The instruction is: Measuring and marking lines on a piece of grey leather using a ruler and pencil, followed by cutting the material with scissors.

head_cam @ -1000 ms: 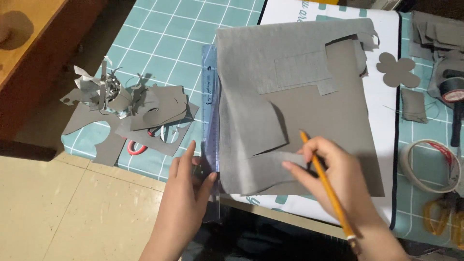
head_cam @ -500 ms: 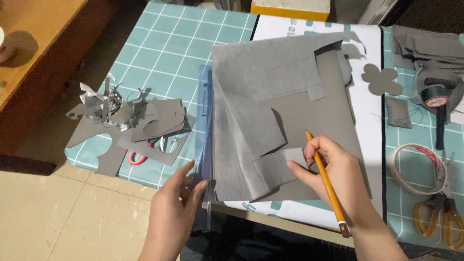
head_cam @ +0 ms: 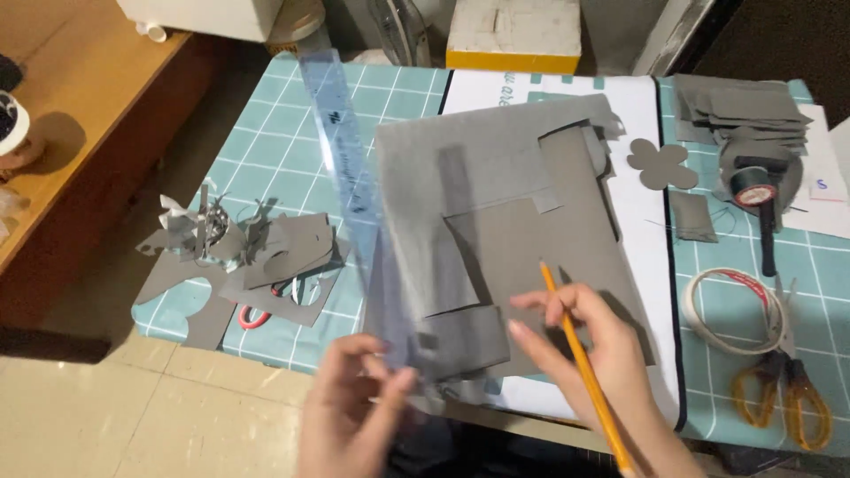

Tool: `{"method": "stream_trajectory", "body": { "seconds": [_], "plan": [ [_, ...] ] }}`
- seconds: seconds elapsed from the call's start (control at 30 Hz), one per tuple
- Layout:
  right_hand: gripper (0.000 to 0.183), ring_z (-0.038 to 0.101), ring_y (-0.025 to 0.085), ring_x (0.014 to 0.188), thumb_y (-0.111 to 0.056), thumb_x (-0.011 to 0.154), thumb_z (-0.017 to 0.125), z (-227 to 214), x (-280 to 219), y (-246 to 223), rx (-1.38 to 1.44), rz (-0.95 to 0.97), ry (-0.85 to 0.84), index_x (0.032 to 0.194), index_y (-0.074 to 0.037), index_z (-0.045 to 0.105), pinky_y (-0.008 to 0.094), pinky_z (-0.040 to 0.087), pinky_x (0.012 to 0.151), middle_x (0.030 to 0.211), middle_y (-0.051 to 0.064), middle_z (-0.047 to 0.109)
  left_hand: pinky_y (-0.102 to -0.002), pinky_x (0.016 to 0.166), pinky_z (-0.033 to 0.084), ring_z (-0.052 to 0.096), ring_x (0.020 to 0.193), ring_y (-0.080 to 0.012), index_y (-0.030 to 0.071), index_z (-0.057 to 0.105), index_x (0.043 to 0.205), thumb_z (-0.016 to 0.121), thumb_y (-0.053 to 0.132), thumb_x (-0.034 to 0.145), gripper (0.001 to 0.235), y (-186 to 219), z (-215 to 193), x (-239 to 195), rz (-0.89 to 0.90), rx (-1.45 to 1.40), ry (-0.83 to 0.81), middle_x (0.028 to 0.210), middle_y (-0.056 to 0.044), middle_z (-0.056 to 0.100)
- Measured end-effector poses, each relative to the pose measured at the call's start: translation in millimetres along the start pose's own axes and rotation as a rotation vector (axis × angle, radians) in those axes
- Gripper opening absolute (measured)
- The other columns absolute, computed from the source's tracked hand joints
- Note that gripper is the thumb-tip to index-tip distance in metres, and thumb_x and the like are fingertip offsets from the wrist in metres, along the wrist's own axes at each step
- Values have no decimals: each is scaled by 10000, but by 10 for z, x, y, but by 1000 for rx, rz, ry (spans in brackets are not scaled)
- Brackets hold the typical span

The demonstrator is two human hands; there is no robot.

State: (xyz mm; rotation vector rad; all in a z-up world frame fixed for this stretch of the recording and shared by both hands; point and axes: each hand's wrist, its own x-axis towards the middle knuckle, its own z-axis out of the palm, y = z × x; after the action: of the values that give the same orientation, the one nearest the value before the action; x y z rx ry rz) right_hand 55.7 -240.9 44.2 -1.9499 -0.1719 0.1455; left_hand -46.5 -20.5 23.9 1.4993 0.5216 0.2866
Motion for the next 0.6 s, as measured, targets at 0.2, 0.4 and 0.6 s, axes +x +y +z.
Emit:
{"method": "stream_trajectory", "body": {
  "seconds": [0.2,0.4,0.6],
  "plan": [
    [378,808,147,941,-93,710,915,-101,-575,527,346,226,-13,728,-112,538,291,611,784,1008,145,924,-268,455,559,602,487,-138,45,508,967,800,-37,891,313,35,639,-31,-32,-367,-433,745,-61,543],
    [378,773,188,930,236,747,783,-354,-779,1609,523,43,36,738,-43,528,297,545,919,1001,193,767,-246,538,545,682,513,-120,123,660,976,887,134,860,255,156,892,-52,-274,42,-492,689,-13,647],
    [303,733,185,695,29,842,747,-1053,-924,785,28,-40,838,796,-90,472,247,570,655,925,132,771,-210,498,635,793,462,-74,250,891,942,767,241,836,164,-174,684,147,-24,322,-356,506,-9,861]
  ]
}}
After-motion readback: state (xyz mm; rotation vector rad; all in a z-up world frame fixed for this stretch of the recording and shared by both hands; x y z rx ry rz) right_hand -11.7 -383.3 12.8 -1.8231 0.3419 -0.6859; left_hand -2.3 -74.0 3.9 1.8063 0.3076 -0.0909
